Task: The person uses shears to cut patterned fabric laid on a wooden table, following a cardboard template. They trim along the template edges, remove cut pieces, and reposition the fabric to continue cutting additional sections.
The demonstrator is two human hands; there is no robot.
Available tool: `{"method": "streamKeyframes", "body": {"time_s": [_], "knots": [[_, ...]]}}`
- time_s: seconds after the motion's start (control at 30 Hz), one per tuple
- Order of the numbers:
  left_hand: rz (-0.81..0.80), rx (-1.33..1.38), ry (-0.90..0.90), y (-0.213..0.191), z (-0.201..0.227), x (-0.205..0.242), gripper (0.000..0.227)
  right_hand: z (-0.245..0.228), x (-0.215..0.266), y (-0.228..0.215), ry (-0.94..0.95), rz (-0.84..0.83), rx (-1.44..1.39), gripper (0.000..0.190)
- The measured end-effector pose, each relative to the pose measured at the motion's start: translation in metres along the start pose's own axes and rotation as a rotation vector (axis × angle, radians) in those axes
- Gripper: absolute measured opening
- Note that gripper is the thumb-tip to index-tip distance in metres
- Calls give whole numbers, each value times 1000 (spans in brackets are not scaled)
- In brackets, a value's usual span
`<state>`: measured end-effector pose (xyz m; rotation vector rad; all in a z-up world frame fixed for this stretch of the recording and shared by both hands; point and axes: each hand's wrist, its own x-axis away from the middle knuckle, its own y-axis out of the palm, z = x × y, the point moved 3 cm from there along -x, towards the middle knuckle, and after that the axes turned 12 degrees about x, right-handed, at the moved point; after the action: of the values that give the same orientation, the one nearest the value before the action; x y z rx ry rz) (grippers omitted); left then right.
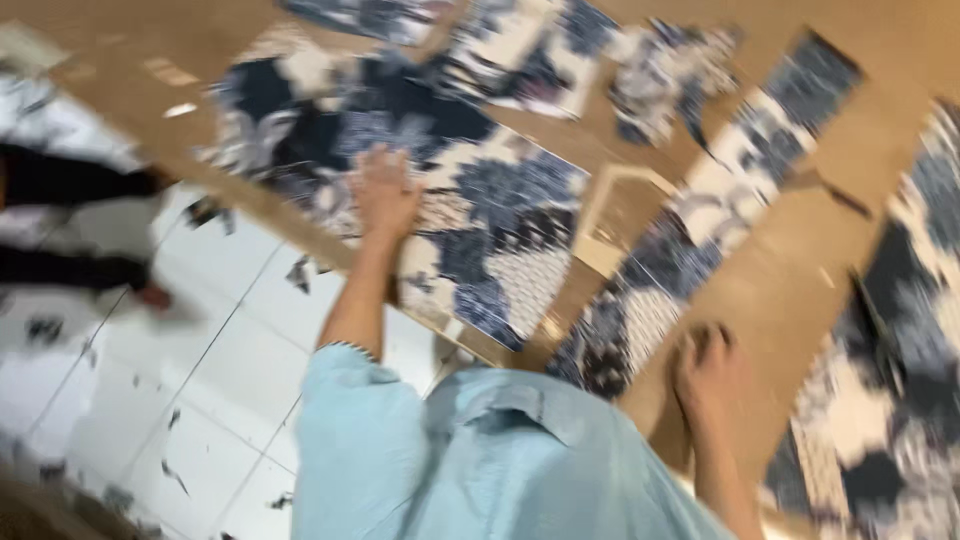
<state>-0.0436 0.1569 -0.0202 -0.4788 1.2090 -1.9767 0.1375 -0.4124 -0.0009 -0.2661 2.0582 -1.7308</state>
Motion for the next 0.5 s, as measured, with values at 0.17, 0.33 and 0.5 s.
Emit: {"method": "streamKeyframes", "body": {"time_s": [0.17,0.33,0.5], "knots": [[-148,-8,-73,-11,-4,0,72,-1,-3,-6,21,55,-20,44],[-148,8,-49,-24,10,3,72,-6,-12,-14,5,110,0,43],[-114,2,54,-13,45,18,66,-3,-4,-16,14,101,15,44]]}}
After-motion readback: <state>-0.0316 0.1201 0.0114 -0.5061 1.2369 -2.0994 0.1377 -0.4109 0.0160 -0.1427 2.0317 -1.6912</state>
